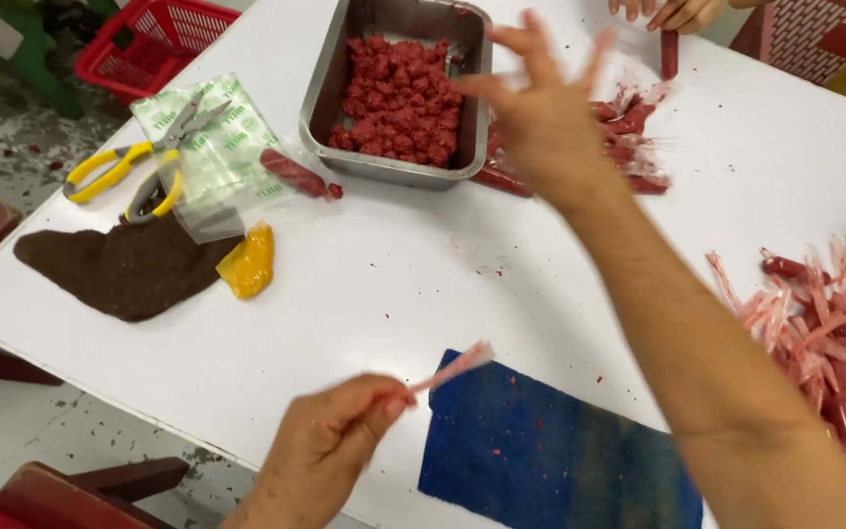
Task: Tying knots in the plastic casings of filled sausages to seal them manually.
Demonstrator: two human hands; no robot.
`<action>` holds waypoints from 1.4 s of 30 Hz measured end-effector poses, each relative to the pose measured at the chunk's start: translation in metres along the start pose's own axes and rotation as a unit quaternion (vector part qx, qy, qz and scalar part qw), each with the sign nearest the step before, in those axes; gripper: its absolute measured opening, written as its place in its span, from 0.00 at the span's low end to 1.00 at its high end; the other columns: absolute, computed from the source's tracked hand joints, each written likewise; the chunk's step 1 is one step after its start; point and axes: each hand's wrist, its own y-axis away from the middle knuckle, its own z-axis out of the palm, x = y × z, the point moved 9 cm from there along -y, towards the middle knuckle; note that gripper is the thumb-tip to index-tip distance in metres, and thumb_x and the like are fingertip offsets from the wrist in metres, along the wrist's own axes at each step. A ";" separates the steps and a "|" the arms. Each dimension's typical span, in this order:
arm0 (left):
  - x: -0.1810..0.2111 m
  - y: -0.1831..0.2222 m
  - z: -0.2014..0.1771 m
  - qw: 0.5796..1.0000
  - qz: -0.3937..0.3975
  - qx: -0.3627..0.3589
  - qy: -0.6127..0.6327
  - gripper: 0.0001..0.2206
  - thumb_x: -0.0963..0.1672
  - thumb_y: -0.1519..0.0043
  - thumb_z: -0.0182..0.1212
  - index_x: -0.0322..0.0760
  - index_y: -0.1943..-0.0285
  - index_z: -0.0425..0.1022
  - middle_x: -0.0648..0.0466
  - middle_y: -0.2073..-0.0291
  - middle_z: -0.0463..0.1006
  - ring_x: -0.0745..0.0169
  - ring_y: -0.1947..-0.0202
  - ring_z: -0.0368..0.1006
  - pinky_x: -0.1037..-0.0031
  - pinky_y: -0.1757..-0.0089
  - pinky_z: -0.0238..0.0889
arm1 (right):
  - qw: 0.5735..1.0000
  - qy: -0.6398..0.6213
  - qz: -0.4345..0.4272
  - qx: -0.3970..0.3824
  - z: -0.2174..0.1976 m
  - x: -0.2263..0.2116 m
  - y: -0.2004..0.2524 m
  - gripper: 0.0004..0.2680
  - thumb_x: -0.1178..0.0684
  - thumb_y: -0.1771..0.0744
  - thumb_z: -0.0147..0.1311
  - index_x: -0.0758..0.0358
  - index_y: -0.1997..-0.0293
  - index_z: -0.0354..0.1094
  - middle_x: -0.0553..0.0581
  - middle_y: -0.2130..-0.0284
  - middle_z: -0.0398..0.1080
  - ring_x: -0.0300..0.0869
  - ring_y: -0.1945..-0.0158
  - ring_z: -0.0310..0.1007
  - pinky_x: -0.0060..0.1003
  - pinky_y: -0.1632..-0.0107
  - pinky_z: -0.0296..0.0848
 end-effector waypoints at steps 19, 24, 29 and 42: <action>0.079 -0.019 0.067 0.945 0.267 -0.004 0.187 0.11 0.48 0.33 0.54 0.37 0.63 0.72 0.55 0.72 0.72 0.70 0.81 0.58 0.81 0.74 0.55 | 0.892 0.274 -0.017 -0.359 0.000 -0.039 0.244 0.10 0.58 0.32 0.34 0.56 0.58 0.66 0.60 0.36 0.60 0.59 0.21 0.42 0.66 0.28 0.09; 0.061 0.050 0.083 0.930 0.338 -0.018 -0.145 0.14 0.48 0.31 0.45 0.41 0.62 0.76 0.60 0.75 0.75 0.64 0.74 0.72 0.74 0.68 0.63 | 0.836 0.373 -0.078 -0.394 -0.039 -0.058 0.279 0.09 0.61 0.34 0.32 0.58 0.70 0.60 0.56 0.43 0.64 0.65 0.21 0.35 0.64 0.35 -0.01; -0.079 0.060 0.115 0.890 -0.231 -0.159 0.360 0.35 0.54 0.54 0.58 0.42 0.34 0.67 0.36 0.43 0.77 0.32 0.59 0.80 0.51 0.64 0.74 | 0.682 0.520 -0.322 -0.400 -0.044 -0.064 0.342 0.06 0.57 0.29 0.51 0.54 0.65 0.64 0.54 0.33 0.60 0.55 0.27 0.50 0.73 0.32 0.32; -0.002 0.045 0.173 0.946 0.292 -0.135 0.027 0.11 0.46 0.36 0.58 0.40 0.69 0.80 0.59 0.82 0.76 0.67 0.86 0.67 0.78 0.76 0.65 | 0.920 -0.036 0.158 -0.358 -0.076 -0.076 0.353 0.03 0.63 0.38 0.61 0.69 0.73 0.77 0.65 0.68 0.79 0.47 0.68 0.77 0.39 0.65 0.76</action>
